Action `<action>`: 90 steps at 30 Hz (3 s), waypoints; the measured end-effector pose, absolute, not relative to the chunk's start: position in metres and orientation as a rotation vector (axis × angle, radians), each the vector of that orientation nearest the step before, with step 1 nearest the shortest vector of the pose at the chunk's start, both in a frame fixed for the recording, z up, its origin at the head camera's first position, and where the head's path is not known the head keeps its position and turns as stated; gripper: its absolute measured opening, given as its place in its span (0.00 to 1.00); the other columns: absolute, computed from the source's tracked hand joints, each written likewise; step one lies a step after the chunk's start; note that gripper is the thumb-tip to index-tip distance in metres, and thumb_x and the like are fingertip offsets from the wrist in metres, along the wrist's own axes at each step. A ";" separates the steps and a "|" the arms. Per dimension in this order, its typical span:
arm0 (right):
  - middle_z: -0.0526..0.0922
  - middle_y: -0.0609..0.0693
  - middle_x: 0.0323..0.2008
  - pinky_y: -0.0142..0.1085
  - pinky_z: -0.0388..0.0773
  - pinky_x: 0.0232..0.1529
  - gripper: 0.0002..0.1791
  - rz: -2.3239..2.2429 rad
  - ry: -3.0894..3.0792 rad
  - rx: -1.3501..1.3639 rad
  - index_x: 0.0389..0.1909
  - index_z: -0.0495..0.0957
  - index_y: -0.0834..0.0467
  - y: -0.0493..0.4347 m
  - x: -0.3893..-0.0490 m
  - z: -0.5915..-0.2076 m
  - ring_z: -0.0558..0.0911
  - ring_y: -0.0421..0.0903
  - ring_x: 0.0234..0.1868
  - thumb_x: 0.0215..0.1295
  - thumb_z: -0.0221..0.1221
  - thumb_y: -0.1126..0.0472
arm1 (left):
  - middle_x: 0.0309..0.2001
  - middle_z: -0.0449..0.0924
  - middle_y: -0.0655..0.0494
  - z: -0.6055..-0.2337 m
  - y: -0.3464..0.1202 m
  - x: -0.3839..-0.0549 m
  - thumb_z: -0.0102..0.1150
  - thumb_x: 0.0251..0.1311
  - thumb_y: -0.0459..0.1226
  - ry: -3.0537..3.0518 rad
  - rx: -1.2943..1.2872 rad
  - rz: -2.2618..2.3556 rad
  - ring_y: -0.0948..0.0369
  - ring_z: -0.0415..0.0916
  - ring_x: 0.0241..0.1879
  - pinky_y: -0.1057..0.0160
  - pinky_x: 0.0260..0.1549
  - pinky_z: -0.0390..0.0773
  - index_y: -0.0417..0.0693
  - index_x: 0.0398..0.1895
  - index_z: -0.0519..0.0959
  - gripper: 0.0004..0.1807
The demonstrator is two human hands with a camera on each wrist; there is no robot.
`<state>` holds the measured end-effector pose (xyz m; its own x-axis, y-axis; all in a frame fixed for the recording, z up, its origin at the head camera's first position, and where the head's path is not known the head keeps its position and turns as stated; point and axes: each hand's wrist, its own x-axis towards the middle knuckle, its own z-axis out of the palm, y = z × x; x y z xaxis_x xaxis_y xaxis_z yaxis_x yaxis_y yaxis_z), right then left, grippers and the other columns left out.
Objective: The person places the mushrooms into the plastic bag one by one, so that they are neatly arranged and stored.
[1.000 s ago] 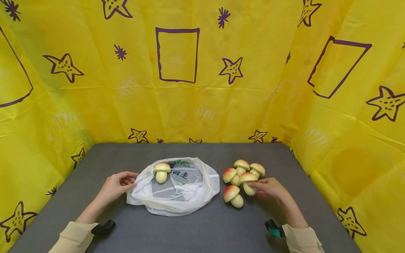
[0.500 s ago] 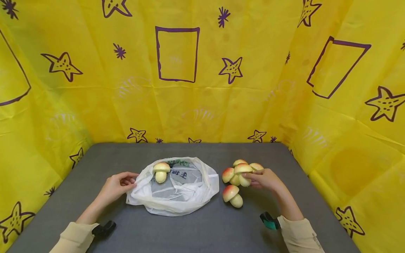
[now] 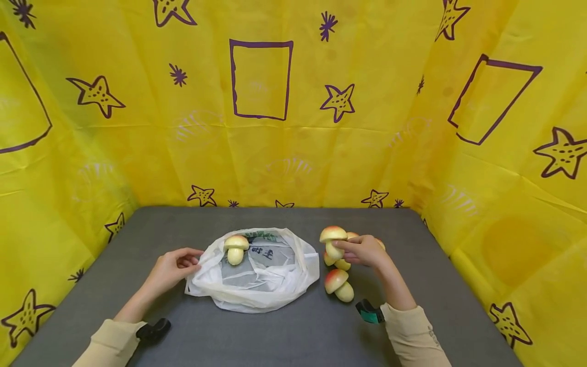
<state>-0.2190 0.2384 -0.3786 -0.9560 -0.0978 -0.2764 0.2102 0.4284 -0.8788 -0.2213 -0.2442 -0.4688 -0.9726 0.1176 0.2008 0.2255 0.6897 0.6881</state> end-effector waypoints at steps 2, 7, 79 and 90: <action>0.86 0.54 0.35 0.41 0.80 0.46 0.36 -1.534 2.409 0.100 0.54 0.72 0.73 0.233 -0.221 -0.378 0.86 0.45 0.39 0.58 0.63 0.46 | 0.31 0.81 0.55 -0.468 -0.243 -0.222 0.67 0.50 0.32 -2.755 -0.275 -1.158 0.65 0.75 0.28 0.71 0.27 0.75 0.45 0.44 0.82 0.15; 0.85 0.50 0.32 0.42 0.80 0.48 0.33 -1.548 2.407 0.092 0.51 0.75 0.70 0.219 -0.226 -0.376 0.85 0.45 0.39 0.57 0.64 0.46 | 0.31 0.81 0.56 -0.467 -0.242 -0.222 0.67 0.50 0.32 -2.750 -0.284 -1.167 0.64 0.76 0.29 0.70 0.28 0.76 0.45 0.44 0.82 0.15; 0.85 0.54 0.26 0.43 0.82 0.41 0.22 -1.475 2.341 0.066 0.31 0.82 0.61 0.076 -0.285 -0.419 0.86 0.53 0.36 0.49 0.69 0.45 | 0.31 0.80 0.54 -0.457 -0.243 -0.222 0.68 0.52 0.35 -2.752 -0.242 -1.175 0.62 0.76 0.29 0.70 0.28 0.76 0.44 0.44 0.82 0.15; 0.83 0.55 0.28 0.35 0.81 0.33 0.19 -1.450 2.301 0.114 0.25 0.77 0.59 0.070 -0.290 -0.430 0.80 0.41 0.23 0.50 0.69 0.47 | 0.30 0.81 0.55 -0.459 -0.242 -0.220 0.68 0.50 0.34 -2.717 -0.251 -1.175 0.64 0.77 0.28 0.70 0.27 0.76 0.45 0.42 0.83 0.14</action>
